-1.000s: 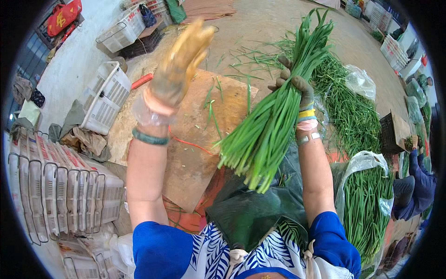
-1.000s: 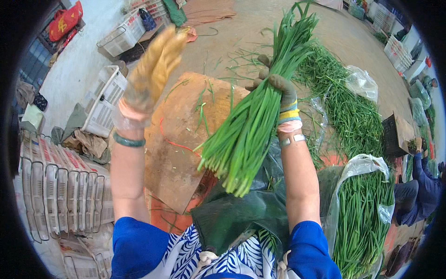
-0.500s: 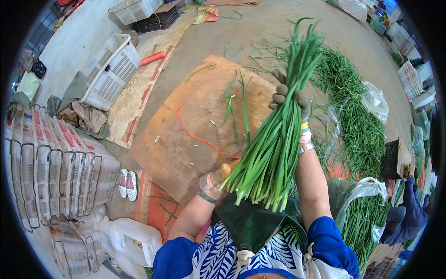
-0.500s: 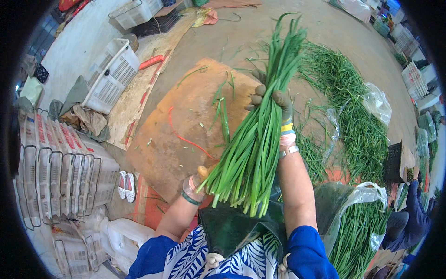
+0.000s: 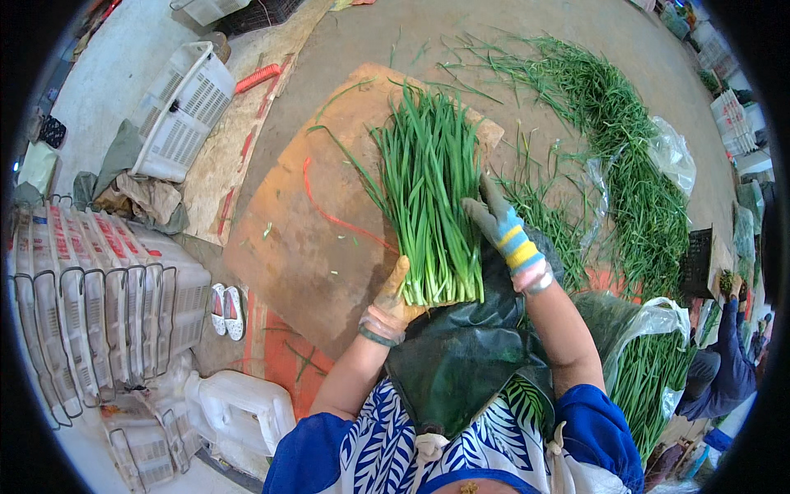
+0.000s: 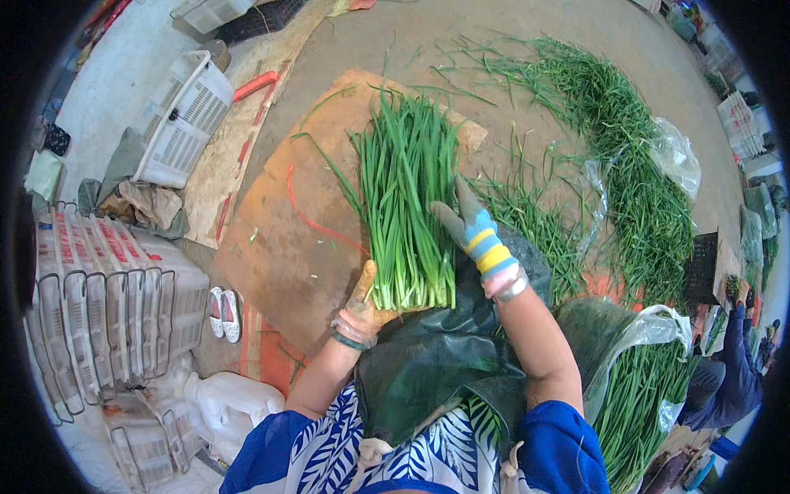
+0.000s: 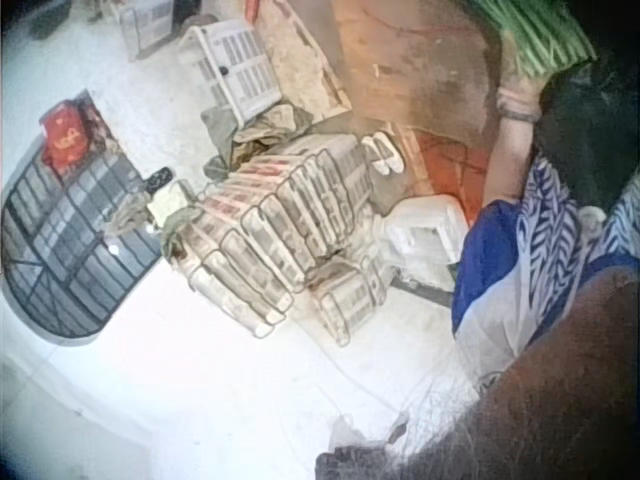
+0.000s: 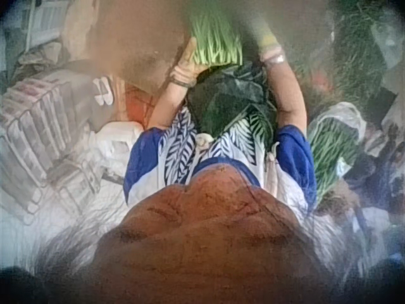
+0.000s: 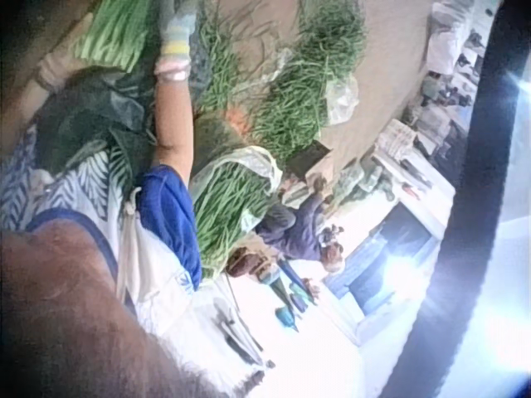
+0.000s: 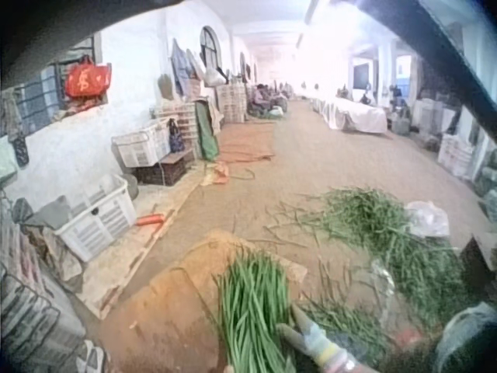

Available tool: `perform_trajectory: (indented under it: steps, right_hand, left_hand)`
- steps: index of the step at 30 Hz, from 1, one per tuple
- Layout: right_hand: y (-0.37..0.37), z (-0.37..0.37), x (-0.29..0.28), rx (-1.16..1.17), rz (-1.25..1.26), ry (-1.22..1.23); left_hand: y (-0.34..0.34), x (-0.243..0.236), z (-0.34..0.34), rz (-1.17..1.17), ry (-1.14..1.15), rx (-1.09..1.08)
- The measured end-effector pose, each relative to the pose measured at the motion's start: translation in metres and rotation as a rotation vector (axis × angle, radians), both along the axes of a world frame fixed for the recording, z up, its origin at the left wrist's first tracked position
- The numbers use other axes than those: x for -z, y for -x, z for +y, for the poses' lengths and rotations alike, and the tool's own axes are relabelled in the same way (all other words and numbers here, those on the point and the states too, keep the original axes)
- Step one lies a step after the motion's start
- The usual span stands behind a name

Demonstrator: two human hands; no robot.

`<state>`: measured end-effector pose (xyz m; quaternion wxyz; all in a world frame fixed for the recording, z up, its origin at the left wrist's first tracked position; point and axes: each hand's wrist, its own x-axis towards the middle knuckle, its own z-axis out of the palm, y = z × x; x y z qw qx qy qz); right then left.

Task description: The person bundles green onions by hand, trimming roots with a knife and securing bunches with red ties.

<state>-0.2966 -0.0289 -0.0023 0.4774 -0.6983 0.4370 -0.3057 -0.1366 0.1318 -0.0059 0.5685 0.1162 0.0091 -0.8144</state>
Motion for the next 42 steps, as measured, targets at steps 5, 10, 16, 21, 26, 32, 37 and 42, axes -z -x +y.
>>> perform_trajectory:
  steps: [5, 10, 16, 21, 26, 32, 37, 42]
  right_hand:
    - [0.015, 0.04, 0.002, 0.073, -0.039, 0.159]
    - [0.021, 0.061, -0.079, -0.454, 0.329, 0.471]
    - [0.004, 0.086, -0.068, -0.522, 0.377, 0.793]
    - [0.023, 0.078, -0.151, -0.319, -0.147, 0.539]
    - [0.076, 0.032, -0.202, 0.709, -0.317, 1.033]
    - [0.01, 0.081, -0.125, -0.158, 0.35, 0.653]
    - [-0.036, 0.106, -0.105, -0.461, 0.388, 0.43]
    - [-0.025, 0.101, -0.091, -0.503, 0.532, 0.318]
  left_hand:
    - [0.012, 0.009, 0.002, -0.014, -0.026, 0.012]
    - [0.011, -0.001, 0.003, -0.07, -0.093, 0.0]
    - [0.011, 0.001, 0.003, -0.075, -0.1, 0.006]
    - [0.008, -0.006, 0.004, -0.068, -0.09, 0.018]
    - [0.01, -0.014, -0.003, -0.066, 0.037, 0.063]
    - [0.009, -0.013, 0.004, -0.085, 0.025, 0.008]
    - [-0.002, 0.028, 0.014, -0.025, -0.067, -0.035]
    - [0.001, 0.01, 0.008, -0.002, -0.067, -0.032]
